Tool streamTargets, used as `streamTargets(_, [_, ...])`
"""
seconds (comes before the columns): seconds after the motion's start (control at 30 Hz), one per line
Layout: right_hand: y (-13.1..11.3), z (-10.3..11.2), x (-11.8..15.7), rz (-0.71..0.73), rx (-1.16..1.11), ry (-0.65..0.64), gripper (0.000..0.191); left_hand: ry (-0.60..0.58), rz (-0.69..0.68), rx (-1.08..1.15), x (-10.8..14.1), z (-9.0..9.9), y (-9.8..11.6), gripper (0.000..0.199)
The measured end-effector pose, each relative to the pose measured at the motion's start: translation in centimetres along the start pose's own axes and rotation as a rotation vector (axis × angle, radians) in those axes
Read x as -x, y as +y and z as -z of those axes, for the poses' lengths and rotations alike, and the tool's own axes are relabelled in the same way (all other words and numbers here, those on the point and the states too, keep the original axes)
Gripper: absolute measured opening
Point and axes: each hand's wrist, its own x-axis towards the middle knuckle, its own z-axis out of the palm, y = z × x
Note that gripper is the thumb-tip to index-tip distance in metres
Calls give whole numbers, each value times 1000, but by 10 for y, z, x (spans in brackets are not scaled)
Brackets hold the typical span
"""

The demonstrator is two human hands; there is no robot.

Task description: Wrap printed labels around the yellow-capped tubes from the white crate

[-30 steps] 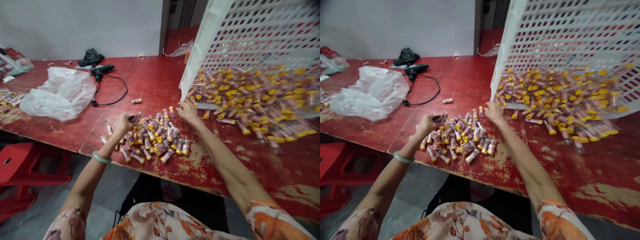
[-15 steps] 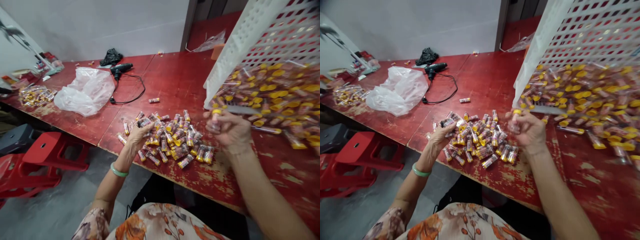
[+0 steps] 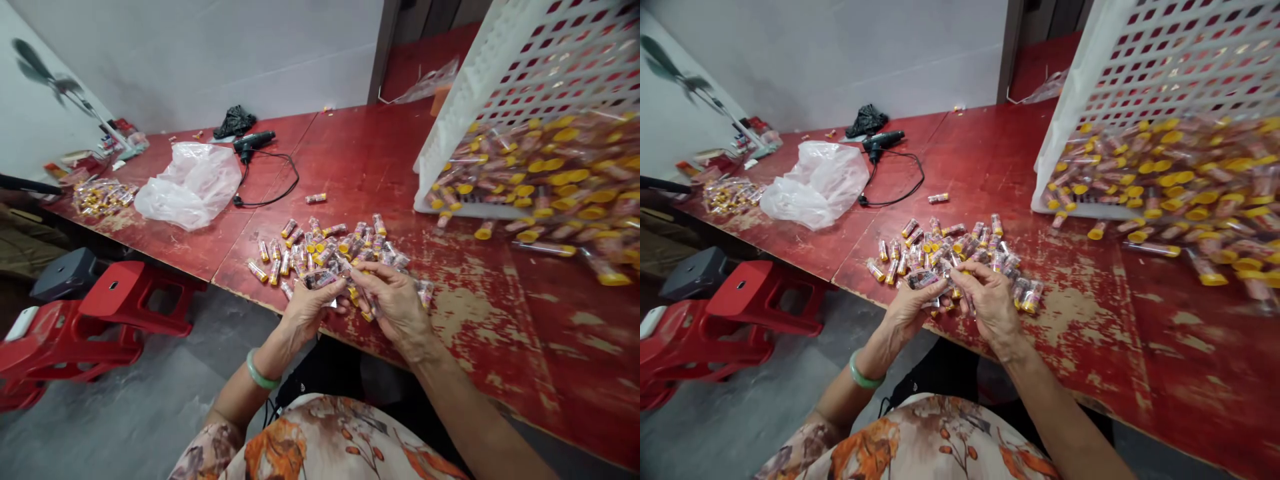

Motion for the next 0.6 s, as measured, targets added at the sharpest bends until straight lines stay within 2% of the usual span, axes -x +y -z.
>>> streamTargets(0.07, [-5, 8, -2, 7, 60, -64, 30, -69, 57, -14, 5, 5, 0, 45])
streamTargets(0.2, [-18, 21, -11, -122, 197, -294, 26, -240, 245, 44, 8, 18, 0, 64])
streamTargets(0.3, [-23, 20, -16, -171, 359, -402, 24, -298, 292, 20, 8, 20, -2, 53])
streamTargets(0.4, [-25, 19, -14, -97, 512, -429, 23, -250, 257, -35, 6, 17, -7, 43])
streamTargets(0.53, [-21, 31, 6, 84, 533, -259, 31, -43, 99, 33, 9, 13, -19, 47])
streamTargets(0.6, [-11, 41, 19, 101, 465, -187, 23, 33, 38, 84, 12, 11, -28, 47])
